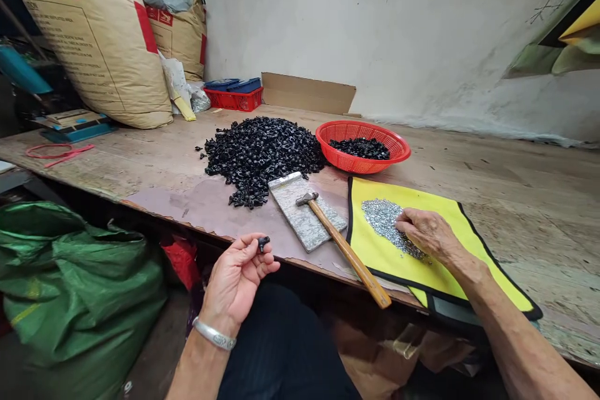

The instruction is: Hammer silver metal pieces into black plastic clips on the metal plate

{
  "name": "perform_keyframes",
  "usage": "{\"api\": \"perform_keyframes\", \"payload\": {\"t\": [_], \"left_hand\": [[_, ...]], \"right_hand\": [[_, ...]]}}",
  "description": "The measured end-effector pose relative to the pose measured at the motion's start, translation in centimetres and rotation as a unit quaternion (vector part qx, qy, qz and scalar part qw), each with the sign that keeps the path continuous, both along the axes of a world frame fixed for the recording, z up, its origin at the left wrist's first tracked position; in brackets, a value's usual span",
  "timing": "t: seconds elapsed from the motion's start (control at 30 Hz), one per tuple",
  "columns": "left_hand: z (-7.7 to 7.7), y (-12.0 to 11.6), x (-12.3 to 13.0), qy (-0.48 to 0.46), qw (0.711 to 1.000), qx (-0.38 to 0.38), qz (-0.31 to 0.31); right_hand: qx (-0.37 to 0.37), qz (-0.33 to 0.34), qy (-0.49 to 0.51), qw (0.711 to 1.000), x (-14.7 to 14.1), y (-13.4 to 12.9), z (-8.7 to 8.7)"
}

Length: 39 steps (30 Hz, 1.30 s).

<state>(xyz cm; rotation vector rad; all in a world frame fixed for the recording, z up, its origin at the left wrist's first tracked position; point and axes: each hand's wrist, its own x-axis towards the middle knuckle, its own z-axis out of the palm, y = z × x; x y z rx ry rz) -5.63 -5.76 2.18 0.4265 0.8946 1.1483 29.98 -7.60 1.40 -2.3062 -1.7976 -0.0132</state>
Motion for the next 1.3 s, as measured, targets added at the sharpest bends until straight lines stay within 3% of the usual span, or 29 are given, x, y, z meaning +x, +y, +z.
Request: {"api": "perform_keyframes", "payload": {"t": [0.33, 0.63, 0.8, 0.87, 0.93, 1.03, 1.1, 1.17, 1.3], "left_hand": [[-0.1, -2.3, 1.3, -0.001, 1.000, 0.027, -0.010], [-0.2, -2.8, 0.9, -0.017, 0.999, 0.045, -0.010], [-0.1, -3.1, 1.5, -0.016, 0.998, 0.049, -0.020], [-0.1, -3.5, 1.9, -0.018, 0.998, 0.050, -0.024], [-0.2, -4.0, 2.4, -0.024, 0.998, 0.051, -0.029], [-0.2, -4.9, 2.9, -0.038, 0.997, 0.047, -0.038], [-0.2, -5.5, 2.8, -0.044, 0.997, 0.041, -0.042], [-0.3, -6.0, 2.5, -0.044, 0.998, 0.036, -0.038], [-0.7, -6.5, 1.4, -0.036, 0.999, 0.035, -0.014]], "right_hand": [[0.041, -0.037, 0.246, 0.968, 0.1, -0.7, 0.8], [0.064, -0.104, 0.477, 0.870, -0.2, -0.6, 0.6], [0.087, -0.107, 0.544, 0.827, -1.0, -1.3, 2.0], [0.077, -0.079, 0.575, 0.811, -2.8, -2.3, 3.1], [0.061, -0.006, 0.605, 0.794, -5.8, -3.7, 4.1], [0.061, 0.140, 0.582, 0.799, -11.5, -5.7, 4.8], [0.061, 0.196, 0.562, 0.801, -15.0, -6.4, 4.3], [0.074, 0.206, 0.571, 0.791, -17.7, -6.5, 3.2], [0.078, 0.193, 0.636, 0.743, -20.5, -5.8, 1.1]]}}
